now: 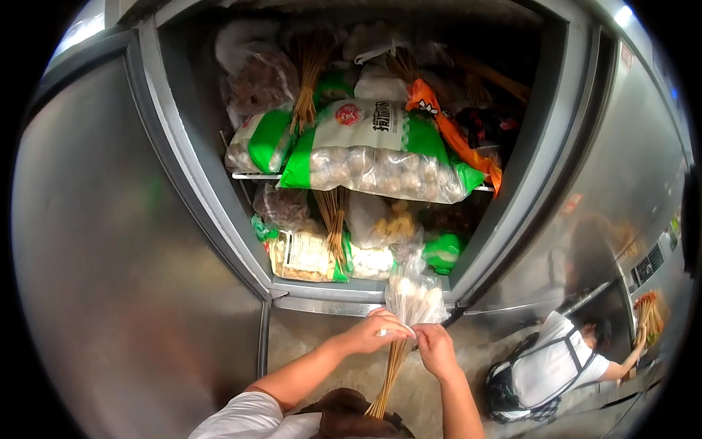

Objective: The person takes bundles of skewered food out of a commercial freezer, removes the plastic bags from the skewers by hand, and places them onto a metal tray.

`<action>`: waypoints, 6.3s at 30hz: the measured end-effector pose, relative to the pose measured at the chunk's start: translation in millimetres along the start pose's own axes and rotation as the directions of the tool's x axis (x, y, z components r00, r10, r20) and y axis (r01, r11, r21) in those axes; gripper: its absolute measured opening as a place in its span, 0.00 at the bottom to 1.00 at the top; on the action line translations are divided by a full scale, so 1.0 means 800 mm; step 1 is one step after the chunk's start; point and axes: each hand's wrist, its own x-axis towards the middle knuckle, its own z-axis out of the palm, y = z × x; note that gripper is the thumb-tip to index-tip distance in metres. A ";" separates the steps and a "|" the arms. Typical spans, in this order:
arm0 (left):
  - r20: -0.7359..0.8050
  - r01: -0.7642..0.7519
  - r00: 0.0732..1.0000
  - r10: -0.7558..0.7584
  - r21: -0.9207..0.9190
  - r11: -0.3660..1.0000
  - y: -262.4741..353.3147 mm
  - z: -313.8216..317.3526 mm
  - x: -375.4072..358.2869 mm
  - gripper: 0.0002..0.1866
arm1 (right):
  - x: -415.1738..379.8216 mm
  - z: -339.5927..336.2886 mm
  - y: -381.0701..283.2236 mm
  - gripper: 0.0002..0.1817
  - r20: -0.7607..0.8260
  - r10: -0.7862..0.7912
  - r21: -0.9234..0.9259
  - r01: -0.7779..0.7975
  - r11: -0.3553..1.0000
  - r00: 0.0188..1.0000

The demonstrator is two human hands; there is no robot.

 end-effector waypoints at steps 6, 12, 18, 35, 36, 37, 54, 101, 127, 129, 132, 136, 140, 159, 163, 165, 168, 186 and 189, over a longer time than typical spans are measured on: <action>0.031 0.058 0.998 -0.057 -0.050 0.997 -0.002 0.003 -0.001 0.11 | -0.013 0.011 -0.021 0.10 0.108 0.457 0.680 -0.400 0.614 0.883; 0.058 -0.067 0.996 0.070 -0.044 0.997 -0.027 0.007 0.001 0.10 | -0.013 0.027 0.015 0.08 0.119 0.627 0.821 -0.431 0.374 0.770; 0.009 0.404 0.875 -0.484 -0.566 0.719 0.008 0.015 0.002 0.09 | -0.051 0.013 0.012 0.07 0.159 0.683 0.876 -0.421 0.236 0.713; -0.044 0.440 0.895 -0.445 -0.096 0.893 0.011 0.016 0.018 0.10 | -0.058 0.015 -0.034 0.09 0.146 0.390 0.905 -0.281 0.319 0.909; -0.046 0.434 0.897 -0.439 -0.087 0.897 0.016 0.015 0.019 0.10 | -0.052 0.011 -0.031 0.09 0.135 0.426 0.940 -0.251 0.229 0.895; -0.002 0.437 0.896 -0.445 -0.188 0.880 0.024 0.013 0.020 0.12 | -0.048 0.009 -0.029 0.08 0.109 0.410 0.930 -0.239 0.280 0.905; 0.244 0.545 0.741 -0.625 -0.763 0.347 0.001 0.013 0.019 0.08 | -0.082 -0.003 0.023 0.08 0.300 0.452 0.838 -0.459 0.296 0.840; 0.192 0.499 0.660 -0.726 -0.835 0.233 0.007 0.117 -0.045 0.16 | -0.117 0.049 -0.089 0.42 0.014 0.504 0.582 -0.417 0.698 0.864; -0.444 -0.093 0.884 -0.149 -0.477 0.874 0.174 0.070 -0.062 0.36 | -0.034 -0.044 -0.138 0.19 -0.214 0.097 0.510 0.027 0.860 0.972; -0.427 -0.089 0.894 -0.137 -0.468 0.879 0.158 0.049 -0.074 0.35 | 0.016 -0.061 -0.145 0.19 -0.243 0.065 0.412 0.042 0.910 0.968; -0.394 -0.023 0.901 -0.180 -0.460 0.888 0.136 0.021 -0.106 0.31 | 0.112 -0.071 -0.158 0.19 -0.355 -0.024 0.270 0.127 0.954 0.935; -0.415 0.083 0.865 -0.281 -0.435 0.897 0.118 -0.023 -0.136 0.23 | 0.250 -0.085 -0.193 0.23 -0.386 -0.012 0.203 0.098 0.974 0.922; -0.392 0.173 0.856 -0.337 -0.398 0.901 0.099 -0.062 -0.157 0.20 | 0.378 -0.080 -0.212 0.25 -0.386 0.102 0.115 -0.062 0.991 0.917; -0.466 0.272 0.747 -0.474 -0.436 0.858 0.048 -0.134 -0.181 0.15 | 0.543 -0.029 -0.249 0.18 -0.336 -0.508 -0.533 0.285 0.797 0.793; -0.477 0.287 0.719 -0.506 -0.460 0.841 0.048 -0.139 -0.185 0.14 | 0.572 -0.012 -0.276 0.19 -0.059 0.007 -0.063 -0.011 0.998 0.998; -0.494 0.320 0.695 -0.523 -0.440 0.839 0.046 -0.137 -0.189 0.14 | 0.589 0.002 -0.266 0.21 0.003 0.022 0.003 -0.022 1.000 1.000; -0.483 0.229 0.724 -0.493 -0.506 0.832 0.031 -0.130 -0.195 0.17 | 0.600 0.010 -0.250 0.17 0.131 0.130 0.545 -0.181 0.819 0.983; -0.396 0.217 0.754 -0.524 -0.603 0.767 0.026 -0.136 -0.199 0.16 | 0.586 -0.061 -0.287 0.09 0.085 0.188 0.765 -0.186 0.617 0.978; -0.391 0.243 0.755 -0.526 -0.578 0.779 0.031 -0.138 -0.199 0.17 | 0.555 -0.067 -0.282 0.09 0.078 0.053 0.668 -0.092 0.738 0.996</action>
